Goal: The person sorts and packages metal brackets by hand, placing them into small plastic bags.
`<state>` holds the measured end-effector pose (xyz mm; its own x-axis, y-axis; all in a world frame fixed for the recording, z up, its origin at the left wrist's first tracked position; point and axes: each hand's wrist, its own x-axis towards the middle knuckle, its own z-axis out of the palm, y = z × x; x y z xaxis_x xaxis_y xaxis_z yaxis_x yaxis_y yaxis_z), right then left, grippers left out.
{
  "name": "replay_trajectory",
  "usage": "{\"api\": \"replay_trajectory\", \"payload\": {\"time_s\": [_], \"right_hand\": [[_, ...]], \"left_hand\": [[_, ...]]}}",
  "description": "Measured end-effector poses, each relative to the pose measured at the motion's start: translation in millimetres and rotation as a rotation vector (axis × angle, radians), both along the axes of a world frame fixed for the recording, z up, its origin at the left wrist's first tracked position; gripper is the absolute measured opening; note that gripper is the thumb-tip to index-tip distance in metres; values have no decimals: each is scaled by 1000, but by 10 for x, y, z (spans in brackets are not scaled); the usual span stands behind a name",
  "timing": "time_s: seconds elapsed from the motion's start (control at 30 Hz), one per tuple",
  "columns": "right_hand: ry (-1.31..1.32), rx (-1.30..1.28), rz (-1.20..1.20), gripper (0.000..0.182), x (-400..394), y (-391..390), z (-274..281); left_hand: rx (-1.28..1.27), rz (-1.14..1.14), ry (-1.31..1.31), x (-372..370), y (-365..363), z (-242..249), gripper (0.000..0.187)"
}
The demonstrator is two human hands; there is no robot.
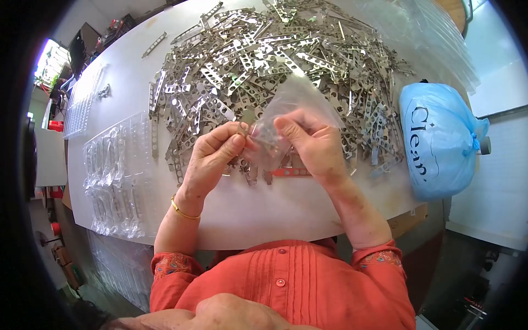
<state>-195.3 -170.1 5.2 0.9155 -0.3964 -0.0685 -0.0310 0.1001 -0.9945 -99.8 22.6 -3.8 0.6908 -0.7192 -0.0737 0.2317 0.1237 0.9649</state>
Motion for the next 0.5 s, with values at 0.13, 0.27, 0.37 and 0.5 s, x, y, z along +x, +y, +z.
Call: {"api": "replay_trajectory", "payload": {"time_s": [0.13,0.27,0.37,0.5], "right_hand": [[-110,39,-125,20,32,-82,-65],[-120,9,-230,21,33,-114,-115],[-96,70,-237,23,10,-141,-106],[-138,41,-274,22,-20,-113,-106]], "left_hand": [[49,-33,70,98,91,-31,23],[-40,-103,165,55,71,-13,23],[-53,-134,242,8,46,60,23],[-66,-158,298,-3,28,-4,22]]}}
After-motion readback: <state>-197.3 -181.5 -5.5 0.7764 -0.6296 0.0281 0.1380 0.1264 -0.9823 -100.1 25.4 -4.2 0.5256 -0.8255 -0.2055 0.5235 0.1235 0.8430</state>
